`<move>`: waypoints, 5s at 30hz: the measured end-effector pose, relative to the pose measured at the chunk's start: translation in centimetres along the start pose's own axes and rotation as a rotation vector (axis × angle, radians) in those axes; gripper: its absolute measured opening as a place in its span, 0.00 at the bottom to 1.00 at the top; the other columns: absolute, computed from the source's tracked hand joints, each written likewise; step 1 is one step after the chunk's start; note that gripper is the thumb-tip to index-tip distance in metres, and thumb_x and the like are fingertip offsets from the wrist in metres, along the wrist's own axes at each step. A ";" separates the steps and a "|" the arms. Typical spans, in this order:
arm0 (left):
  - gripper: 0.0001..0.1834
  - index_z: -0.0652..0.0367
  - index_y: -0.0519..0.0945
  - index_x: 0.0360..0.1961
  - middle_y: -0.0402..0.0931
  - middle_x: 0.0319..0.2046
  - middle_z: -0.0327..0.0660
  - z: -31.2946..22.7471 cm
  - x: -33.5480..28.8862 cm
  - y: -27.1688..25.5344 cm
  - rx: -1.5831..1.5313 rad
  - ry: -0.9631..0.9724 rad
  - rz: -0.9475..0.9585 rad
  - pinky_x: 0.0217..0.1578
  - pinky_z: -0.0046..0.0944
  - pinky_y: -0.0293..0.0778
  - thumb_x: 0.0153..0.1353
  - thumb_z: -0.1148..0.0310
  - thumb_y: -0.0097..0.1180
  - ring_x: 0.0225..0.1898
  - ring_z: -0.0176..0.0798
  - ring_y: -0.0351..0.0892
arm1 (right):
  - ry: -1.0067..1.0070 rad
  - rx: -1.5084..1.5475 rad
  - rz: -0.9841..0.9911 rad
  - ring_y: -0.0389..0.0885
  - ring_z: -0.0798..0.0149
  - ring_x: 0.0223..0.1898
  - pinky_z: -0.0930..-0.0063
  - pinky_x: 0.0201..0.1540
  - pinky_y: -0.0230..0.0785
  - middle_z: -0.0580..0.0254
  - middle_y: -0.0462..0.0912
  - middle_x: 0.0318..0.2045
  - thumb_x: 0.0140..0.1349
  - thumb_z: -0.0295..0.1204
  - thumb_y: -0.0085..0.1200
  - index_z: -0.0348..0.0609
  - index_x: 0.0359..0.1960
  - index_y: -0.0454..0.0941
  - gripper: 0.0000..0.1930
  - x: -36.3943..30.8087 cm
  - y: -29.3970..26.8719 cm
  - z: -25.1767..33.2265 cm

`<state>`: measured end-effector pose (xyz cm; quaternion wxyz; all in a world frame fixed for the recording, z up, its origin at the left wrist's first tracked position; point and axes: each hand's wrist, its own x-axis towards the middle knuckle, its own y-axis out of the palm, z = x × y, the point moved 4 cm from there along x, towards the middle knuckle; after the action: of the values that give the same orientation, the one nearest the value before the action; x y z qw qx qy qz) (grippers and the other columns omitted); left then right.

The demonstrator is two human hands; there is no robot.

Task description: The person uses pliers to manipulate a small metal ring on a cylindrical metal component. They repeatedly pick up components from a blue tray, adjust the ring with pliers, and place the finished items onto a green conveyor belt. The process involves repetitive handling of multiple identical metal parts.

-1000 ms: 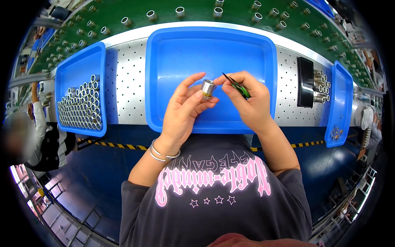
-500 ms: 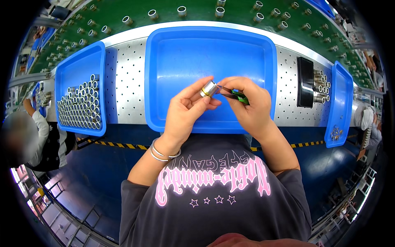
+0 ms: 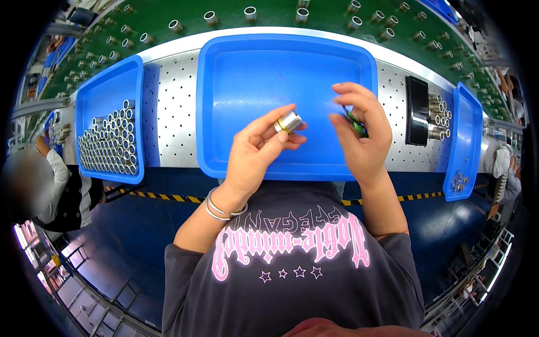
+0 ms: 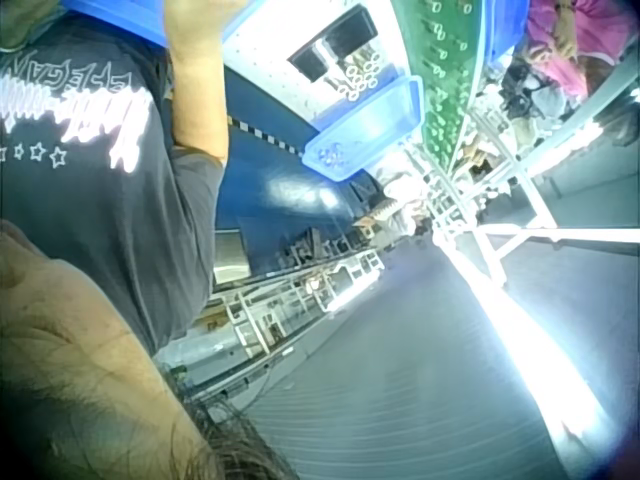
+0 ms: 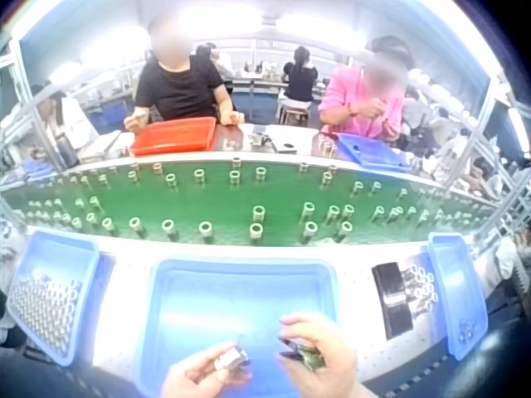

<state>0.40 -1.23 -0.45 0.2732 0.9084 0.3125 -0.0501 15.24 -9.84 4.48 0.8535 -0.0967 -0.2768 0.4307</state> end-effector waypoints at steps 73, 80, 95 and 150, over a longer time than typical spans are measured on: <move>0.26 0.61 0.65 0.54 0.73 0.46 0.48 -0.7 0.1 0.2 -0.060 0.074 -0.021 0.49 0.32 0.67 0.54 0.78 0.57 0.47 0.35 0.72 | -0.008 -0.085 0.178 0.73 0.68 0.16 0.77 0.18 0.60 0.66 0.75 0.15 0.47 0.28 0.61 0.46 0.28 0.81 0.05 -0.7 1.7 -0.1; 0.25 0.61 0.67 0.53 0.74 0.45 0.46 -0.4 0.1 0.2 -0.031 0.094 -0.016 0.45 0.32 0.69 0.52 0.78 0.59 0.46 0.35 0.74 | 0.123 0.100 0.114 0.75 0.71 0.20 0.81 0.23 0.65 0.61 0.79 0.23 0.51 0.25 0.59 0.40 0.32 0.79 0.07 -0.8 1.7 -0.6; 0.26 0.64 0.69 0.51 0.72 0.46 0.46 -0.4 0.5 0.4 0.015 0.071 0.044 0.47 0.32 0.70 0.49 0.78 0.62 0.45 0.34 0.74 | 0.622 0.829 0.357 0.75 0.75 0.39 0.80 0.44 0.66 0.66 0.79 0.34 0.58 0.24 0.52 0.37 0.36 0.77 0.06 -1.4 3.0 -3.0; 0.20 0.61 0.74 0.49 0.67 0.53 0.51 -3.3 6.7 -2.1 1.099 0.166 0.375 0.54 0.40 0.62 0.53 0.75 0.54 0.55 0.48 0.67 | -0.029 -0.183 -0.333 0.78 0.55 0.31 0.66 0.32 0.69 0.58 0.80 0.31 0.53 0.30 0.54 0.42 0.32 0.77 0.07 11.0 -5.1 -13.4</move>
<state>4.21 5.47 -0.41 -0.2592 0.9574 0.0951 -0.0844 31.45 -3.29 -0.27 0.8967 -0.1204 -0.3390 0.2578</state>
